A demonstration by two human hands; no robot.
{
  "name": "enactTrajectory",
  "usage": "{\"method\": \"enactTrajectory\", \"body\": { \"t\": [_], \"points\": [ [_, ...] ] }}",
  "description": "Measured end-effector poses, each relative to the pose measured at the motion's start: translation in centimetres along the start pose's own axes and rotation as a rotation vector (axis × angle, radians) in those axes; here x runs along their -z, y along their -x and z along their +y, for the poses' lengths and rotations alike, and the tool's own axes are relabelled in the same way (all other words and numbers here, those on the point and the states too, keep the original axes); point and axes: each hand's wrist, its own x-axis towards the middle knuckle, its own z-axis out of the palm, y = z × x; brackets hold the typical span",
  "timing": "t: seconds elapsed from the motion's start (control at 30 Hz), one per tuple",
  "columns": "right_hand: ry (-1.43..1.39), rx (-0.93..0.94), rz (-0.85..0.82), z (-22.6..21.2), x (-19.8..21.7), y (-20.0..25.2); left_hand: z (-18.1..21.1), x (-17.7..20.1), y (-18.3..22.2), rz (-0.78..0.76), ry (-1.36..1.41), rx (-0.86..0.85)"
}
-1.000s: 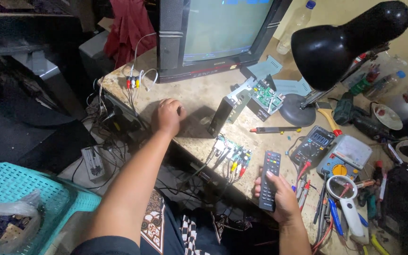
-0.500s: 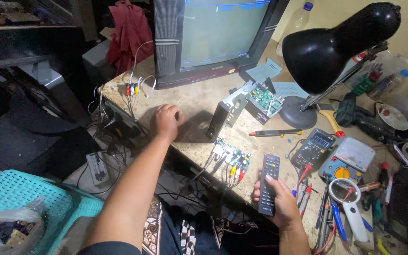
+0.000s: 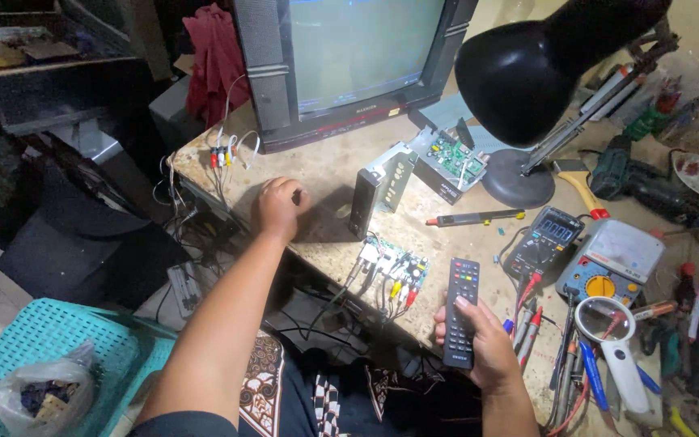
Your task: Testing an electronic circuit board using a remote control and observing the output on a CRT television.
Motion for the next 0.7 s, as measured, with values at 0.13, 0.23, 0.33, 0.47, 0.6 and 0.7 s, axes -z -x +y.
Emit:
{"method": "enactTrajectory", "body": {
  "t": [0.13,0.23,0.33,0.47,0.6,0.7],
  "points": [
    [-0.008,0.003,-0.024,-0.2,0.2,0.1,0.7,0.6,0.0,-0.023,-0.055,0.039],
    [-0.001,-0.002,0.001,-0.3,0.2,0.1,0.9,0.8,0.0,-0.039,-0.069,0.048],
    [0.021,0.013,-0.018,-0.2,0.5,-0.1,-0.3,-0.6,-0.2,0.016,-0.099,-0.038],
    [0.04,-0.023,0.022,-0.6,0.2,0.4,1.2,0.8,0.0,-0.057,-0.093,0.015],
    [0.035,-0.03,-0.016,-0.7,0.3,0.1,1.5,1.2,0.0,-0.062,-0.083,0.03],
    [0.023,-0.021,-0.011,-0.2,0.5,-0.1,0.7,0.3,0.0,-0.05,-0.071,0.015]
  ]
}}
